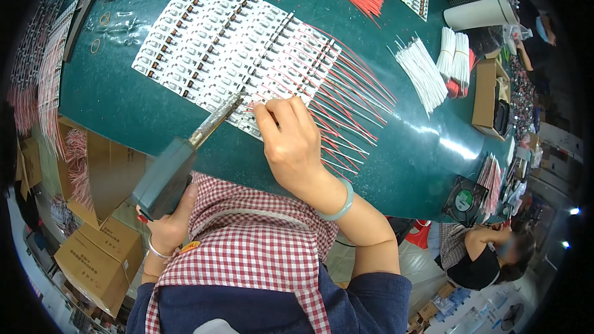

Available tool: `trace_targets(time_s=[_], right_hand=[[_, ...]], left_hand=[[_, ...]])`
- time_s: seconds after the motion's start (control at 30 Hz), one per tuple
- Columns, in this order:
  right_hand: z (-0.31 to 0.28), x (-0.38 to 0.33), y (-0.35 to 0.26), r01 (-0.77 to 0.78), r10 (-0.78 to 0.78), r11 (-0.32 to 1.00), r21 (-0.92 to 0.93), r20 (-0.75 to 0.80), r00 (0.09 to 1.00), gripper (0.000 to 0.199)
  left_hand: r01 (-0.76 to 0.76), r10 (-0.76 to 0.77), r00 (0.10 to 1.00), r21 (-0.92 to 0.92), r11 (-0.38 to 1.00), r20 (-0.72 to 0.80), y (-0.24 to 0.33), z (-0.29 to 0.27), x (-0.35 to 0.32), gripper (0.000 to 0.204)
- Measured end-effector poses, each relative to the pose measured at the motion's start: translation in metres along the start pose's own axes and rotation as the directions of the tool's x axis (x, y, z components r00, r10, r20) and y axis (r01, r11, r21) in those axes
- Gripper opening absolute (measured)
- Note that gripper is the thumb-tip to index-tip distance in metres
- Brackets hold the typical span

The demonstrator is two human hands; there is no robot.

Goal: The person uses a soldering iron to attach red and white wires to a white plastic grid on a green table. The person picks up individual wires, places them into slots on the grid, and applies the soldering iron to secure them. The process is repeated for multiple wires throughout the clip.

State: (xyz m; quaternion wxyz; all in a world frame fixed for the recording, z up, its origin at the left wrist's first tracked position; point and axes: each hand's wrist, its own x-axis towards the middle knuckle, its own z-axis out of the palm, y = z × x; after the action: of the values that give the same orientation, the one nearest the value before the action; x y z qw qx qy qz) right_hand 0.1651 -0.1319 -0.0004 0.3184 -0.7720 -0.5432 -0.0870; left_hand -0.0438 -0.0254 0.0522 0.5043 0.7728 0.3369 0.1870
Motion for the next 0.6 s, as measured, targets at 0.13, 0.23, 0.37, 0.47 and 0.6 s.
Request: trace_targets(time_s=[0.13, 0.23, 0.37, 0.47, 0.6], right_hand=[[-0.0003, 0.0004, -0.0008, -0.007, 0.007, 1.0, -0.007, 0.018, 1.0, 0.028], [0.0001, 0.0005, -0.0012, -0.007, 0.007, 1.0, -0.008, 0.021, 1.0, 0.028], [0.0003, 0.0021, -0.0031, -0.025, 0.025, 1.0, -0.013, 0.005, 1.0, 0.028], [0.0, 0.0033, -0.0038, -0.029, 0.029, 0.999, -0.018, 0.001, 1.0, 0.029], [0.0007, 0.0012, -0.0031, -0.003, 0.004, 1.0, -0.025, 0.026, 1.0, 0.027]], left_hand=[[-0.006, 0.005, 0.999, 0.026, 1.0, 0.038, 0.0017, -0.0015, 0.0019, 0.022], [-0.019, 0.018, 0.999, 0.03, 0.999, 0.037, 0.0007, -0.0013, 0.0014, 0.021], [-0.029, 0.027, 0.999, 0.034, 0.999, 0.03, 0.0008, 0.0001, 0.002, 0.018], [-0.06, 0.059, 0.997, 0.04, 0.997, 0.041, -0.0004, 0.0011, 0.0032, 0.017], [-0.055, 0.054, 0.998, 0.022, 0.998, 0.032, -0.0016, 0.0024, 0.0027, 0.016]])
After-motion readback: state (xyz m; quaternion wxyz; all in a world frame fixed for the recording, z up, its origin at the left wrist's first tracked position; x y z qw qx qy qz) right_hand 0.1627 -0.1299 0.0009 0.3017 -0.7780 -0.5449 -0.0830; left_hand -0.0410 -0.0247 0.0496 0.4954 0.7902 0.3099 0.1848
